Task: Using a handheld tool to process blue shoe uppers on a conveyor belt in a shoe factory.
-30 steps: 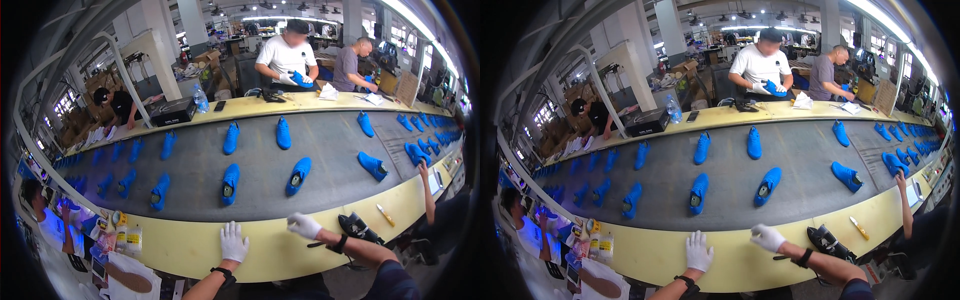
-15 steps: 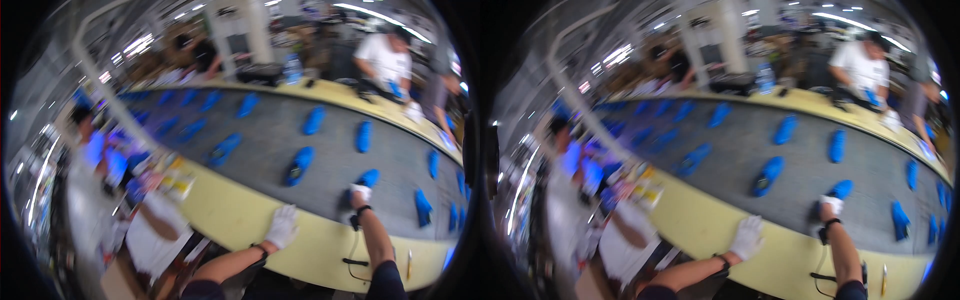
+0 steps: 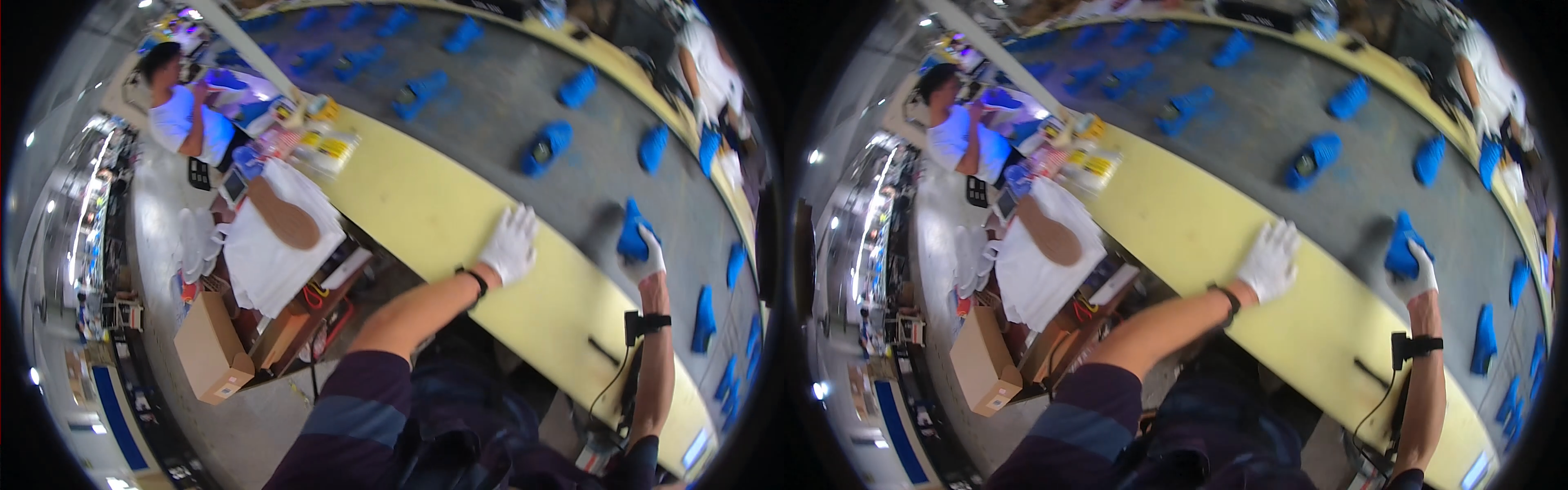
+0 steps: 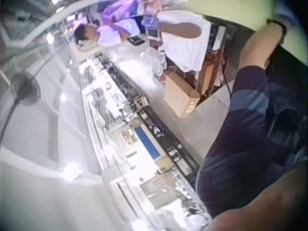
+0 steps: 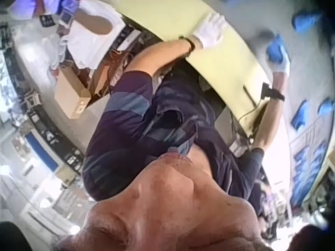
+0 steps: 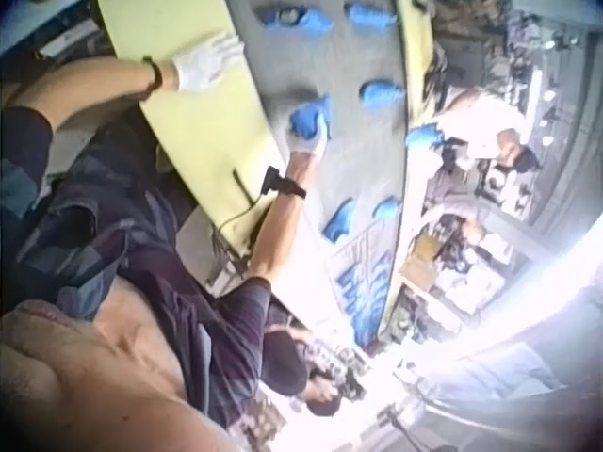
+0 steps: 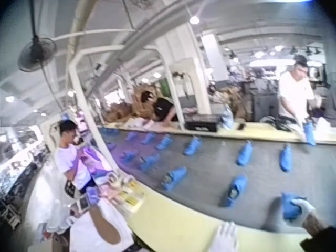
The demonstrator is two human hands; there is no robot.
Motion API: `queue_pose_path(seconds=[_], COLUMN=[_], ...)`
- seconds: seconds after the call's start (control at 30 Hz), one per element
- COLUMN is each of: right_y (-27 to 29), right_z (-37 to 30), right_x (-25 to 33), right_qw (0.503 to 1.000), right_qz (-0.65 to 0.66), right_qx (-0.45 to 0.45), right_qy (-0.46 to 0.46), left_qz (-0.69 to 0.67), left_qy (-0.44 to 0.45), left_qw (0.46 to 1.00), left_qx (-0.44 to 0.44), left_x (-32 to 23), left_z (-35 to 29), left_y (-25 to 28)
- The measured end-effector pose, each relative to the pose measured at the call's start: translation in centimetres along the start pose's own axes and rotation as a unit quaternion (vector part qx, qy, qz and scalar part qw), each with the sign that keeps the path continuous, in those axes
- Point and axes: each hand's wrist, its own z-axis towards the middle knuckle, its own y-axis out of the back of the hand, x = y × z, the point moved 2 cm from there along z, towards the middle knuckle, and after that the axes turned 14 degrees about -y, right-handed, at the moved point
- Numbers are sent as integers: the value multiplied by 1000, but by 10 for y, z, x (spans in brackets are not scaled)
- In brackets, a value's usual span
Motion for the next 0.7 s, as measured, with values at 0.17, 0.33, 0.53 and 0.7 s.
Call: queue_pose_path(seconds=[0.17,0.33,0.53,0.7], right_y=[60,46,56,-33], right_z=[-71,-124,-154,-233], right_x=[-92,-184,-204,-237], right_qw=[913,689,666,642], right_qz=[-360,-601,-556,-535], right_qx=[-93,-268,-313,-165], right_qy=[167,304,386,523], left_qz=[-59,-116,-763,-894], left_qy=[-26,-30,240,224], left_qw=[995,977,587,355], left_qx=[-75,-176,-125,-158], left_x=[-9,1,15,-2], left_z=[26,22,83,83], left_y=[-13,-32,25,78])
